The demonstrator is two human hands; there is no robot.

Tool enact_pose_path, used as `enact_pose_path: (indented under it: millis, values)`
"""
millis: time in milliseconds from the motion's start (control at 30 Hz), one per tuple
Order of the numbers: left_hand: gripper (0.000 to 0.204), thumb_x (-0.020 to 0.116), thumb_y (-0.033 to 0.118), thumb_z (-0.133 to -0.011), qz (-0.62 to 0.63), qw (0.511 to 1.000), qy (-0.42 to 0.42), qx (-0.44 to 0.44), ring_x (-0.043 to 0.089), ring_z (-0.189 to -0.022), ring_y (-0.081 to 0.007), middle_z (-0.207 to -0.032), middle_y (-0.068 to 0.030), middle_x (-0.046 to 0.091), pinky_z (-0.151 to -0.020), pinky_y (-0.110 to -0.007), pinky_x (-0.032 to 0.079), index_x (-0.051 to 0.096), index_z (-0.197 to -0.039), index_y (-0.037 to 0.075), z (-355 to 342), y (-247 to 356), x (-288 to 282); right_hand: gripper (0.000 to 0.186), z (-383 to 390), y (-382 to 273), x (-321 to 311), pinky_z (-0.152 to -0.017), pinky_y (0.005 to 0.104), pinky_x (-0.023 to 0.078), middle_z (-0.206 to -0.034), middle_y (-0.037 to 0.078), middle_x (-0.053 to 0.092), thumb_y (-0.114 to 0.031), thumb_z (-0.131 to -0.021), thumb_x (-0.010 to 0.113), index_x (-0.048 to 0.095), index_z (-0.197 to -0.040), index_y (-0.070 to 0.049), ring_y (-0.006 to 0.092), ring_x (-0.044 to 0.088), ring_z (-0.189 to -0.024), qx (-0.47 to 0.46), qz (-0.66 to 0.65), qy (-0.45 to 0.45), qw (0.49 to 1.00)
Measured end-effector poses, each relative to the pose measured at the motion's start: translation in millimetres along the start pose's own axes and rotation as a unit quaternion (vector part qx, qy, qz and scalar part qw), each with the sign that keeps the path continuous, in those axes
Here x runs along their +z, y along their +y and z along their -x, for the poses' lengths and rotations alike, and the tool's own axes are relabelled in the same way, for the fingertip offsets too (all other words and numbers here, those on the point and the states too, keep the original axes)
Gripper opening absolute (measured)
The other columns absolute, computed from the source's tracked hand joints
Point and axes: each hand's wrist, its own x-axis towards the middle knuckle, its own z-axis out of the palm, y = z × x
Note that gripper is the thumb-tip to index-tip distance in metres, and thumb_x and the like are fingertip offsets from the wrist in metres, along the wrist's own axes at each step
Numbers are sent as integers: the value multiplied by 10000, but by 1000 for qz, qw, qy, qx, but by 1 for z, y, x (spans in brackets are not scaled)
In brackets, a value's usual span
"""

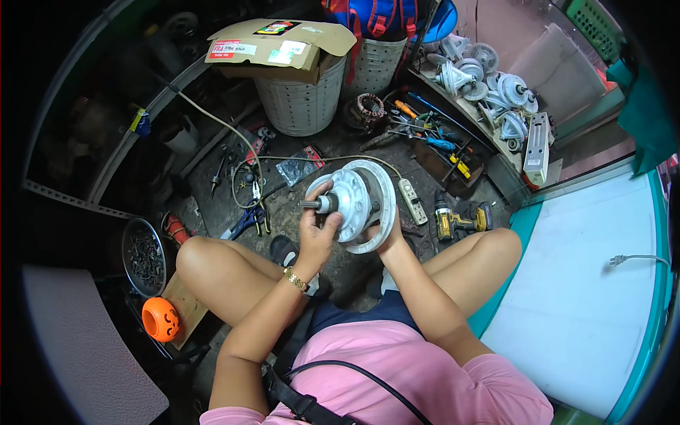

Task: The person uses a power drill on a washing machine gearbox, then handles a gasket and uses pliers to manipulate components on the gearbox assembly.

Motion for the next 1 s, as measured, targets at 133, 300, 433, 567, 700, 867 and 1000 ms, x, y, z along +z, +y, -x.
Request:
enact_pose_path:
  millis: [133,300,433,567,700,867,1000]
  values:
    - [372,677,199,-999,94,995,1,-27,518,-1354,-273,-1405,-174,598,-1173,-409,343,584,-1317,29,-7,11,-4,459,-3,-5,-11,-824,355,596,-1082,97,732,-416,-1045,435,656,-1208,-48,207,717,-941,27,9,-50,998]
    - [333,666,213,-1014,91,993,72,-35,575,-1271,-214,-1366,-147,618,-1080,-347,444,590,-1288,40,-2,20,-2,457,-15,-4,-8,-811,384,563,-954,103,740,-441,-1028,465,691,-1086,-49,214,700,-832,-11,70,3,997]
    - [299,642,240,-1034,199,955,128,-177,619,-1152,-152,-1313,-92,638,-930,-315,535,592,-1273,68,0,26,-7,341,-24,-9,7,-758,321,528,-868,79,687,-322,-1009,561,664,-965,0,177,656,-791,-137,114,53,983]
    - [337,626,310,-1039,244,936,135,-213,660,-1062,-183,-1163,-30,675,-842,-443,611,561,-1294,99,-5,33,-14,276,-23,-17,23,-775,303,509,-831,54,645,-277,-1010,580,652,-938,-20,153,618,-781,-193,156,71,966]
    - [367,561,298,-1055,414,850,121,-302,676,-1156,-269,-1276,-161,675,-969,-466,593,619,-1297,28,-23,-2,-56,491,-8,-21,42,-833,293,490,-1036,61,608,-443,-1067,494,652,-985,15,133,602,-898,-267,329,-103,900]
    - [495,543,384,-1039,481,796,70,-361,672,-1169,-291,-1326,-153,655,-998,-498,571,568,-1388,33,-24,-5,-47,583,23,-30,52,-1039,350,426,-1379,101,417,-475,-1084,438,677,-1169,50,187,492,-1233,-143,288,-284,903]
    - [488,521,398,-1046,477,770,39,-421,672,-1170,-293,-1331,-147,660,-983,-499,578,576,-1387,53,-24,-13,-42,355,24,-29,47,-1066,365,428,-1391,88,461,-284,-1022,590,696,-1129,37,190,499,-1277,-127,303,-225,917]
